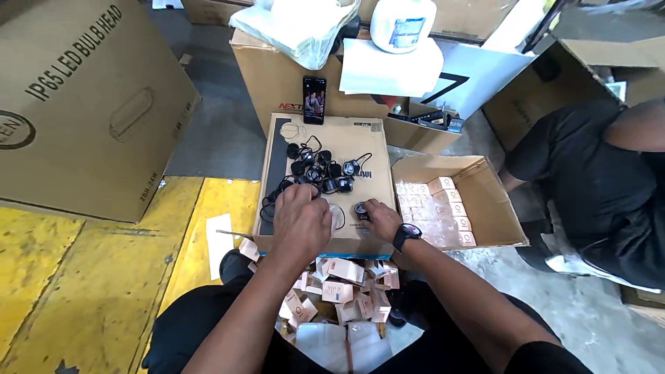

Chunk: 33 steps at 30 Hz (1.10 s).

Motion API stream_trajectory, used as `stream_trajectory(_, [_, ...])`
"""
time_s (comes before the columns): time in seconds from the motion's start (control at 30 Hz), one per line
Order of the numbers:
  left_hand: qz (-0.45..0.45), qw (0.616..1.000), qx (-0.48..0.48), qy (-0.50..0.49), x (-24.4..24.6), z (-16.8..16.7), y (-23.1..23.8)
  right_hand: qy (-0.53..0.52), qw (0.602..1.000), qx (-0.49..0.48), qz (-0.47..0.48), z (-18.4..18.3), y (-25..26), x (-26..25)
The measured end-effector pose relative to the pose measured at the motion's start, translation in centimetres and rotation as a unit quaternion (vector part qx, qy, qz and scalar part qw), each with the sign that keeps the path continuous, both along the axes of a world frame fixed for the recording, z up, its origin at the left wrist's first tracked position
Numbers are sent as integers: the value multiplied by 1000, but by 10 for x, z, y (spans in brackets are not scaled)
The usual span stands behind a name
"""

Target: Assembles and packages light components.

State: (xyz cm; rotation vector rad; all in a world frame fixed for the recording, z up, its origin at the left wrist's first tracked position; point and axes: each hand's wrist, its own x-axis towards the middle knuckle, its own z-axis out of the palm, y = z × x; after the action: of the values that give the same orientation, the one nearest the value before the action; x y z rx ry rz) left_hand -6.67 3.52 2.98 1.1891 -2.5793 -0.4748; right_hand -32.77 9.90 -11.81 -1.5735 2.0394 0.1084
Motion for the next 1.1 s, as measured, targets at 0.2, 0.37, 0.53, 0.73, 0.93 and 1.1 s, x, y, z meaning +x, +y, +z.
stream_trajectory(0.2, [24, 994, 93, -58, -1, 2, -4, -195, 943, -200, -181, 24, 2, 12])
stream_trajectory(0.37, [65, 989, 128, -37, -3, 2, -5, -512, 788, -235, -246, 118, 31, 25])
stream_trajectory(0.53, [73, 994, 73, 26, -10, -8, -3, -717, 641, -181, -206, 137, 64, 41])
stream_trajectory(0.73, [53, 987, 116, 101, -18, -19, 4, -557, 787, -197, -176, 127, 57, 58])
stream_trajectory(0.93, [17, 951, 264, 158, -21, -17, 3, -565, 786, -153, -198, 130, 51, 58])
stream_trajectory(1.1, [-28, 955, 266, 132, -25, -22, 15, -468, 848, -145, -200, 128, 50, 55])
